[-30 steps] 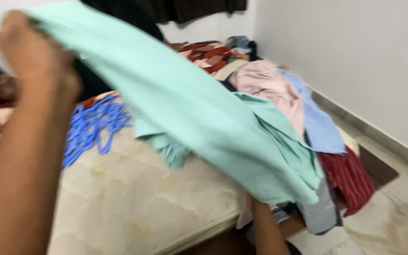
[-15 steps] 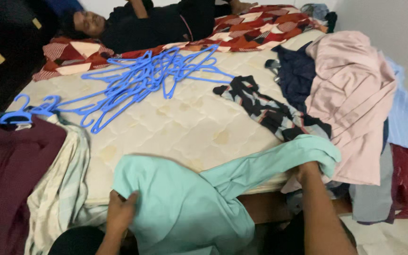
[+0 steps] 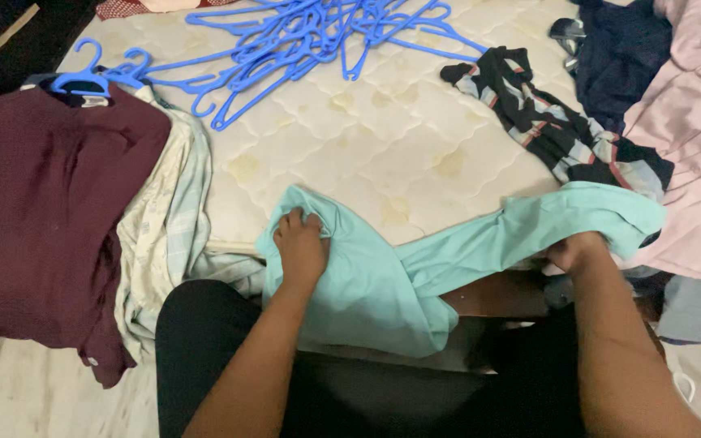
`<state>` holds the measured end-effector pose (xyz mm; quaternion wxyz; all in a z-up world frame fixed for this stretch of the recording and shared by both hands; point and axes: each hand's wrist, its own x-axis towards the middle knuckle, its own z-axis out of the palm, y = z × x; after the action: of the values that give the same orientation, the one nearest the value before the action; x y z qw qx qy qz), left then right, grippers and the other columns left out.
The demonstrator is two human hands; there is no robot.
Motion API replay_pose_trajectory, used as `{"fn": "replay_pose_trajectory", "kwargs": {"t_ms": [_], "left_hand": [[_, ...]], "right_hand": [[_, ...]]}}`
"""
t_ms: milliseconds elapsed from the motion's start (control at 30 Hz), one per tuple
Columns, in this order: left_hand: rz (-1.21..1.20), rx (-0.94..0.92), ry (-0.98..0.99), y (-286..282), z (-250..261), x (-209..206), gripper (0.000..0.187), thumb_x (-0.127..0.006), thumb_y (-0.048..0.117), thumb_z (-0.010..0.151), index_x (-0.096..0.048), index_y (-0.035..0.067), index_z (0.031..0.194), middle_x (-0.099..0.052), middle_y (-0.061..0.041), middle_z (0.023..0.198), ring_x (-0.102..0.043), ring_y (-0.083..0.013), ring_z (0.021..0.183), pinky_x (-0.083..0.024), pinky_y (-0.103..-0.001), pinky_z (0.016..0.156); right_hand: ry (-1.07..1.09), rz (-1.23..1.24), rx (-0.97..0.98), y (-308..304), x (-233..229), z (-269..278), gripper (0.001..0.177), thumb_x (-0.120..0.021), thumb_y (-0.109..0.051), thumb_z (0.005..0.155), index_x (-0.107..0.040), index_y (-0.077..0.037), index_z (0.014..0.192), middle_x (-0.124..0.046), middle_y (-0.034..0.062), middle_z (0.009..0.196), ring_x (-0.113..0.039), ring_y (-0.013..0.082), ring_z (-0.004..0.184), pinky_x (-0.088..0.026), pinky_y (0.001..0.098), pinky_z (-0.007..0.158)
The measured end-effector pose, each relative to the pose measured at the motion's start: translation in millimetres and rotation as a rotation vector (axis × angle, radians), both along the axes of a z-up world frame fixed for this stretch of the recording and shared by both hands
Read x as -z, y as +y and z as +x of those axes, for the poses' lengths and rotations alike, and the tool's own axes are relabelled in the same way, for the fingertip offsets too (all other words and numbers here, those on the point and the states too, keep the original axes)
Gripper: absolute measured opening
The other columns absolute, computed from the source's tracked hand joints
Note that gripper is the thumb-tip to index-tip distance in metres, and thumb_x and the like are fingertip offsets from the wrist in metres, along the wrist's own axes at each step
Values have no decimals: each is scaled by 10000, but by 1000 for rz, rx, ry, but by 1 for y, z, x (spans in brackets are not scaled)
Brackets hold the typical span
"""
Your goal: The person sits on the floor and buttons a maroon long-sleeve shirt, then places it aside. They then unfold a light blue long-sleeve shirt, button it, and place a blue hanger on it.
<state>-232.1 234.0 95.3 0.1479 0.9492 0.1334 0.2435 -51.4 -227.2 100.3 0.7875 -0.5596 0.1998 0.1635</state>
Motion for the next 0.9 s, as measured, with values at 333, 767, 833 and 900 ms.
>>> {"fn": "replay_pose_trajectory", "kwargs": {"t_ms": [333,767,833,900], "left_hand": [[-870,-75,-246,37,12,23,220,-602,160,956,-564,-2,1100,-643,-177,858,-623,-326,805,-498,-461,743],[-2157,521,21,-4,-36,-66,365,-546,172,986,-593,3,1306,-683,-160,1243,-682,-279,1115,-555,-436,992],[-2290,795,86,-9,-47,-79,396,-545,196,1026,-579,-24,1353,-674,-172,1291,-668,-287,1173,-539,-441,1037],[-2378,1040,135,-13,-51,-85,420,-543,228,1085,-558,-47,1402,-670,-181,1330,-657,-279,1223,-525,-428,1077]], "right_hand": [[-196,418,-155,145,-91,-145,453,-464,-405,1045,-636,-93,1326,-683,86,1321,-645,276,1170,-509,455,1009],[-737,-562,-476,201,-126,-187,215,-597,-192,1056,-748,-62,1138,-784,74,1179,-673,156,1112,-513,322,1044],[-760,-577,-581,173,-111,-168,423,-603,-56,925,-624,-94,1346,-725,81,1254,-651,180,1140,-501,339,1026],[-747,-522,-696,162,-88,-161,673,-666,-29,837,-467,-106,1476,-625,77,1377,-581,191,1221,-455,350,1044]]}}
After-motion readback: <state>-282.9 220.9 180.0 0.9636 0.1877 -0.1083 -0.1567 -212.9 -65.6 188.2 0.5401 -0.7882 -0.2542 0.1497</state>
